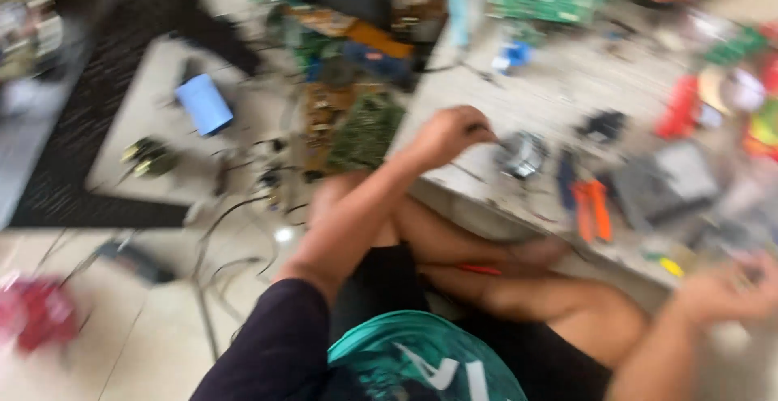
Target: Repairing a small electric motor by fastening components with a screwdriver and applying liquid.
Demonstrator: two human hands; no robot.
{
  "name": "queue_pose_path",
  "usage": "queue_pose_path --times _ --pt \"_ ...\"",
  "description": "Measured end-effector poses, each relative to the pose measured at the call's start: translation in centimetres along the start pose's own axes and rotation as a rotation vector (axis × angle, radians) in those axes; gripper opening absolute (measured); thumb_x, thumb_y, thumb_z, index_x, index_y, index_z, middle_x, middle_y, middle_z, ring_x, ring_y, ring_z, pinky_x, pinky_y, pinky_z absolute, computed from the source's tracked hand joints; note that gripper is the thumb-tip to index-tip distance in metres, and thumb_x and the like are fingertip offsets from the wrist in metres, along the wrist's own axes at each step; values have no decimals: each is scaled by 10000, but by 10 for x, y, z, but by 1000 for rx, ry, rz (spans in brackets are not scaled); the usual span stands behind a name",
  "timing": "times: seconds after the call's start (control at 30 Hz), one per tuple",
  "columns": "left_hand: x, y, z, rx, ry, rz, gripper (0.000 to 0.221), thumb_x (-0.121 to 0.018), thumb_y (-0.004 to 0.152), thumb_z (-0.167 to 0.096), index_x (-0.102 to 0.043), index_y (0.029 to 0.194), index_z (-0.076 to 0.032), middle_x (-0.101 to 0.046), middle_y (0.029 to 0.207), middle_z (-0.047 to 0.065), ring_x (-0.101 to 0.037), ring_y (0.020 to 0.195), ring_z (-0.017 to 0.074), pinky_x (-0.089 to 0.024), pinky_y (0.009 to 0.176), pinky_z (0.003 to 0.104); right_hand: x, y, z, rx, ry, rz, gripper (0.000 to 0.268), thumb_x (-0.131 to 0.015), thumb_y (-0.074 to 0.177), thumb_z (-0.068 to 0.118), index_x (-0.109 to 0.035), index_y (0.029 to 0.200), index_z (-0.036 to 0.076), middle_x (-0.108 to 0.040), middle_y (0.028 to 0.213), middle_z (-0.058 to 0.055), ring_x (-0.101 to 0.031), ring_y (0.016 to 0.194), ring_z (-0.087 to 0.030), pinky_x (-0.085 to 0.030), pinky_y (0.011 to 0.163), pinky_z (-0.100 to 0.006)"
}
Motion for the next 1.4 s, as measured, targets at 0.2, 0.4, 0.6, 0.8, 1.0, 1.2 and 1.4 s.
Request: queue_pose_path --times 0.2,0.4,0.6,0.8,1.0,1.2,1.4 --pt "20 12 -95 -178 80 -240 216 -763 900 -245 -733 862 -35 -668 801 51 -577 634 219 -463 598 365 28 169 202 -96 122 197 100 -682 977 -167 -643 1063 -136 -602 1132 -266 -603 1026 -437 -528 953 -528" --pt "-10 8 -81 66 -137 -503 128 -733 929 -147 -773 1019 -65 -669 835 17 -572 682 144 -479 644 289 22 174 217 -133 179 286 162 -681 968 -178 -651 1113 -112 -657 1123 -247 -605 999 -387 -511 893 -466" --pt "-37 36 -74 -16 -82 -345 238 -643 1046 -396 -758 1146 -213 -708 963 2 -748 909 229 -623 787 343 -36 128 243 -274 284 784 209 -832 912 219 -766 1058 85 -716 910 -115 -721 820 -370 -576 690 -475" --pt "-64 26 -121 -145 110 -253 684 -894 786 -436 -620 1369 -207 -592 1190 98 -632 1173 348 -491 1074 477 -44 86 258 -381 146 810 455 -914 675 292 -661 1009 114 -600 1143 -122 -649 1005 -422 -543 842 -520" --pt "-104 10 -124 -163 51 -217 652 -908 819 -289 -541 1352 -211 -369 1423 207 -500 1304 497 -484 1071 584 -45 90 258 -376 220 844 551 -931 624 194 -625 1062 59 -568 1193 -206 -625 1025 -486 -517 866 -575" --pt "-104 4 -112 -218 14 -156 641 -794 778 -81 -535 1356 -181 -501 1386 174 -545 1319 442 -458 1111 567 -41 80 255 -335 193 854 577 -913 680 180 -593 1147 69 -567 1238 -203 -632 1093 -457 -519 900 -517" --pt "-113 6 -41 -214 -47 -175 695 -923 818 -319 -519 1359 -153 -515 1347 234 -510 1334 480 -446 1119 543 -41 79 270 -116 15 732 696 -951 753 231 -560 1287 11 -583 1053 -244 -651 919 -456 -531 799 -521"
Point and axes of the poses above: each hand's wrist, its own y-axis towards the middle knuckle, its own x-axis out of the back of the hand, z = x × y, the point moved 9 cm from there along y, towards the middle knuckle
